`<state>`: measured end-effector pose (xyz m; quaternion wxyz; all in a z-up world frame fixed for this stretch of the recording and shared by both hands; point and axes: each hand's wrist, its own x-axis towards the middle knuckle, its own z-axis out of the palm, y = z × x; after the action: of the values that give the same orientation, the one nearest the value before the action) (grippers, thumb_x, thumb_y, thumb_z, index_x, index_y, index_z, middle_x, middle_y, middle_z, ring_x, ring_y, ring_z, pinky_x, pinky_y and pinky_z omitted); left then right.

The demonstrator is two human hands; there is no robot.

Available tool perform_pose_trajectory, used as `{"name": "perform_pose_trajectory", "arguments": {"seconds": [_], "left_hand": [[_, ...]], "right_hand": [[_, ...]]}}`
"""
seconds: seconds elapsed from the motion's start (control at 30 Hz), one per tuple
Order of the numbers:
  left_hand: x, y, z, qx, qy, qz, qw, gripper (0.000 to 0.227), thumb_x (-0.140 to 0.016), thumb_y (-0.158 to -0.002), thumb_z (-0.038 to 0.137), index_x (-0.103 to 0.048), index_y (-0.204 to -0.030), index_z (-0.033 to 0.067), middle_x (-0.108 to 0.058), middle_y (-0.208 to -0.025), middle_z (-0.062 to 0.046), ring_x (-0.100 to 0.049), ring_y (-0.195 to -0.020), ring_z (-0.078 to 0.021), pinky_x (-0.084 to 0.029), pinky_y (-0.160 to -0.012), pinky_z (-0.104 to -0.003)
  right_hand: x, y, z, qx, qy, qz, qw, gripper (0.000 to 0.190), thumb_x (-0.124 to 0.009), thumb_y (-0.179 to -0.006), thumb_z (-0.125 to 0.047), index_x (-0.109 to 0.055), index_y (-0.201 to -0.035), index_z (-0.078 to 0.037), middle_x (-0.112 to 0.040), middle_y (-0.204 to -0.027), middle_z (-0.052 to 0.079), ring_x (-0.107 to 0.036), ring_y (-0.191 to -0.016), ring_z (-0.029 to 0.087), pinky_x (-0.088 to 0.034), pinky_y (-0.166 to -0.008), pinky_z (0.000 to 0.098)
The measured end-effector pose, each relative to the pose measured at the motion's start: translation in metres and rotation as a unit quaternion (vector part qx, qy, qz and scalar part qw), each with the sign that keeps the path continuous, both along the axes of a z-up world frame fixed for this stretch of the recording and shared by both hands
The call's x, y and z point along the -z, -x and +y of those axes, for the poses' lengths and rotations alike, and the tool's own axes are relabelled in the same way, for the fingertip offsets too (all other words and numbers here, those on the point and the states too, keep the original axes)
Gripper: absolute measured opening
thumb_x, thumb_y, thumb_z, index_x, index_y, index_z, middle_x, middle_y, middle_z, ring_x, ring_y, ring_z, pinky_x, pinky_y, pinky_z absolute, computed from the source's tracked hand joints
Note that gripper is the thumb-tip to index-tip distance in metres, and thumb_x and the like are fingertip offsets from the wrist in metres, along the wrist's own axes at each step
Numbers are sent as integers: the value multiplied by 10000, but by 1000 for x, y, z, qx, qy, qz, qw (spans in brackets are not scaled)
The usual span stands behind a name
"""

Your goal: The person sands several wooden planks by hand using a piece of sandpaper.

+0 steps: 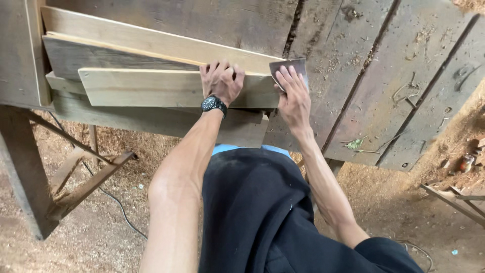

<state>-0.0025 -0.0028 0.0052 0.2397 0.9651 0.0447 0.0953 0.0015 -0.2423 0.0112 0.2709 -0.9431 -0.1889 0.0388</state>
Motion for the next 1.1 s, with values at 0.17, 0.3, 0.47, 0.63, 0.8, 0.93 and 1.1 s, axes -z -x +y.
{"name": "perform_pose_trajectory", "arguments": {"seconds": [0.17, 0.3, 0.47, 0.63, 0.8, 0.93, 1.1], "left_hand": [[7, 0, 0, -7, 17, 60, 998, 332, -582, -942, 249, -702, -677, 90, -707, -818, -56, -610, -813, -228, -381, -867, -423], [-1, 2, -1, -2, 22, 62, 998, 330, -574, -921, 256, -694, -656, 99, -710, -802, -50, -607, -804, -220, -380, -863, -420], [7, 0, -3, 5, 13, 64, 998, 332, -579, -934, 257, -696, -664, 105, -706, -818, -55, -596, -796, -227, -371, -855, -435], [4, 4, -1, 9, 22, 41, 999, 351, -571, -948, 257, -685, -658, 97, -708, -851, -55, -611, -845, -215, -379, -911, -435], [7, 4, -2, 6, 16, 42, 999, 338, -591, -955, 242, -699, -678, 83, -703, -830, -56, -608, -856, -242, -377, -907, -432], [1, 0, 0, 12, 23, 51, 998, 313, -604, -920, 252, -704, -669, 94, -712, -829, -52, -608, -833, -231, -375, -904, -441], [5, 2, 1, 7, 18, 61, 998, 324, -602, -955, 241, -697, -685, 88, -718, -847, -52, -617, -854, -220, -377, -929, -439]], "right_hand": [[5, -12, 7, 16, -8, 32, 999, 347, -596, -1072, -117, -614, -1418, -130, -571, -1512, 87, -475, -1462, 277, -317, -1252, 458], [-16, 9, 0, 15, -37, 21, 999, 354, -594, -1056, -135, -642, -1406, -125, -569, -1510, 87, -477, -1458, 289, -315, -1250, 460], [0, -5, 9, 36, -18, 53, 998, 322, -572, -1098, -183, -630, -1412, -142, -555, -1520, 86, -475, -1459, 268, -303, -1255, 454], [-15, 24, -4, 23, -32, 43, 998, 358, -552, -1070, -203, -638, -1410, -139, -555, -1515, 90, -447, -1465, 283, -280, -1251, 457], [9, -5, 8, 31, -11, 58, 998, 342, -581, -1079, -178, -629, -1416, -147, -543, -1529, 84, -444, -1475, 262, -268, -1261, 468], [-17, 21, -4, 29, -20, 48, 998, 353, -609, -1061, -207, -644, -1406, -145, -560, -1507, 71, -436, -1471, 268, -277, -1252, 459], [-1, -4, 13, 30, -14, 33, 999, 326, -605, -1088, -205, -641, -1404, -135, -569, -1514, 63, -449, -1479, 249, -292, -1265, 459]]}}
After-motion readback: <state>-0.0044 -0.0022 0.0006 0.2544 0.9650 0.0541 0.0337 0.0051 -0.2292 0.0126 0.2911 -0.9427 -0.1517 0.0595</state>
